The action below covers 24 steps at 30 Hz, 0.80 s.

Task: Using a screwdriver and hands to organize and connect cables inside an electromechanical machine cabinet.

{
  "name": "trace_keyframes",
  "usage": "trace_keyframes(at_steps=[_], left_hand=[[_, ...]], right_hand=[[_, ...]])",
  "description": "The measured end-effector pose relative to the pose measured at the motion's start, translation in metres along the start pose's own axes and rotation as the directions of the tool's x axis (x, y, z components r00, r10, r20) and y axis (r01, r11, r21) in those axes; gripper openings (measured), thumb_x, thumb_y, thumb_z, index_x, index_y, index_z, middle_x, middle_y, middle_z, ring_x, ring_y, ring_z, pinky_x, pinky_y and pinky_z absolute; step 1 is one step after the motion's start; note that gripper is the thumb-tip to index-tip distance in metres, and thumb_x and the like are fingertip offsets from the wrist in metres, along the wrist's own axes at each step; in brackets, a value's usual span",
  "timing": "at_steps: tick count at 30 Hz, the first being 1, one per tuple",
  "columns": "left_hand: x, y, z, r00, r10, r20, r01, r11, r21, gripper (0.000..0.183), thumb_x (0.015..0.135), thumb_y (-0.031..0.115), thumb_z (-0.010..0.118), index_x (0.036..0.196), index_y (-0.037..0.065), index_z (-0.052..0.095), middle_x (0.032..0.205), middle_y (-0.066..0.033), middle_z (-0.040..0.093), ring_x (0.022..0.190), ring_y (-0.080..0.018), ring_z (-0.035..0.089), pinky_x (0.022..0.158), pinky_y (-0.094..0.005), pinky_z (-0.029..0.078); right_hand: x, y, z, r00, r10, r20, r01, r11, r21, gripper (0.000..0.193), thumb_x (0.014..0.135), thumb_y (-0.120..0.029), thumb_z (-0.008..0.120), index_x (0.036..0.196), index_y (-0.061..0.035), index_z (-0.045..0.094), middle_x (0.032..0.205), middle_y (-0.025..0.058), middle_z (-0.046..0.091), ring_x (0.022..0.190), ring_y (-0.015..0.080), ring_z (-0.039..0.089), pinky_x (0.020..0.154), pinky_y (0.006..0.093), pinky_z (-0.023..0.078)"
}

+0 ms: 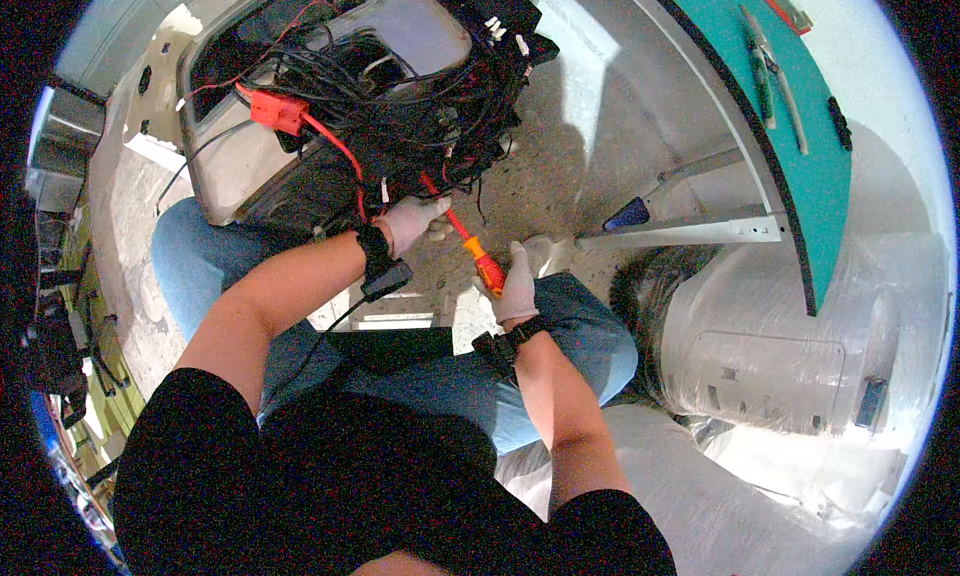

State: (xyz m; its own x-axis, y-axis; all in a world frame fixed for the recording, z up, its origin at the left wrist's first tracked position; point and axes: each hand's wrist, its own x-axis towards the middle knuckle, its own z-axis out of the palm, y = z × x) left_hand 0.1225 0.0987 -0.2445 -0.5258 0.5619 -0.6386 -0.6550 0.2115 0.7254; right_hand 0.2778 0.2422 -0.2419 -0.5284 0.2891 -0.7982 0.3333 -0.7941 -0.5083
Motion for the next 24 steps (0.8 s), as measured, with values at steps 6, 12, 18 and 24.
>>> trace_keyframes(at_steps=[6, 12, 18, 24], left_hand=[[-0.004, -0.002, 0.003, 0.993, -0.078, 0.086, 0.089, 0.988, -0.126, 0.025, 0.090, 0.025, 0.054, 0.107, 0.006, 0.052, 0.101, -0.0067, 0.058, 0.085, -0.0189, 0.061, 0.073, -0.0284, 0.053], [-0.006, -0.008, 0.007, 0.983, -0.053, 0.177, 0.087, 0.979, -0.186, 0.021, 0.090, 0.020, 0.053, 0.107, 0.008, 0.049, 0.102, -0.0060, 0.057, 0.088, -0.0182, 0.060, 0.075, -0.0289, 0.052], [-0.007, -0.008, 0.012, 0.993, -0.027, 0.113, 0.032, 0.998, -0.046, 0.022, 0.090, 0.024, 0.053, 0.105, 0.008, 0.052, 0.097, -0.0048, 0.059, 0.085, -0.0150, 0.060, 0.071, -0.0274, 0.052], [-0.005, -0.007, 0.013, 0.995, -0.015, 0.101, 0.013, 1.000, 0.026, 0.025, 0.090, 0.027, 0.053, 0.106, 0.008, 0.052, 0.097, -0.0034, 0.059, 0.082, -0.0139, 0.059, 0.071, -0.0272, 0.052]], right_hand=[[0.011, -0.001, -0.006, 0.989, -0.147, -0.015, 0.147, 0.989, 0.032, 0.045, 0.082, -0.052, 0.051, 0.099, -0.0103, 0.048, 0.087, 0.0129, 0.057, 0.070, 0.0273, 0.060, 0.052, 0.0330, 0.051], [0.009, -0.006, -0.008, 0.998, -0.040, 0.039, 0.037, 0.997, 0.075, 0.042, 0.084, -0.038, 0.052, 0.117, -0.0165, 0.038, 0.107, 0.0067, 0.049, 0.074, 0.0255, 0.060, 0.051, 0.0358, 0.054], [0.009, -0.004, -0.007, 0.995, -0.101, -0.016, 0.103, 0.989, 0.109, 0.037, 0.085, -0.039, 0.052, 0.111, -0.0141, 0.043, 0.098, 0.0067, 0.053, 0.076, 0.0241, 0.059, 0.055, 0.0375, 0.054], [0.009, -0.005, -0.007, 0.986, -0.158, 0.048, 0.148, 0.976, 0.162, 0.037, 0.085, -0.039, 0.051, 0.110, -0.0125, 0.043, 0.097, 0.0070, 0.052, 0.077, 0.0241, 0.059, 0.058, 0.0376, 0.055]])
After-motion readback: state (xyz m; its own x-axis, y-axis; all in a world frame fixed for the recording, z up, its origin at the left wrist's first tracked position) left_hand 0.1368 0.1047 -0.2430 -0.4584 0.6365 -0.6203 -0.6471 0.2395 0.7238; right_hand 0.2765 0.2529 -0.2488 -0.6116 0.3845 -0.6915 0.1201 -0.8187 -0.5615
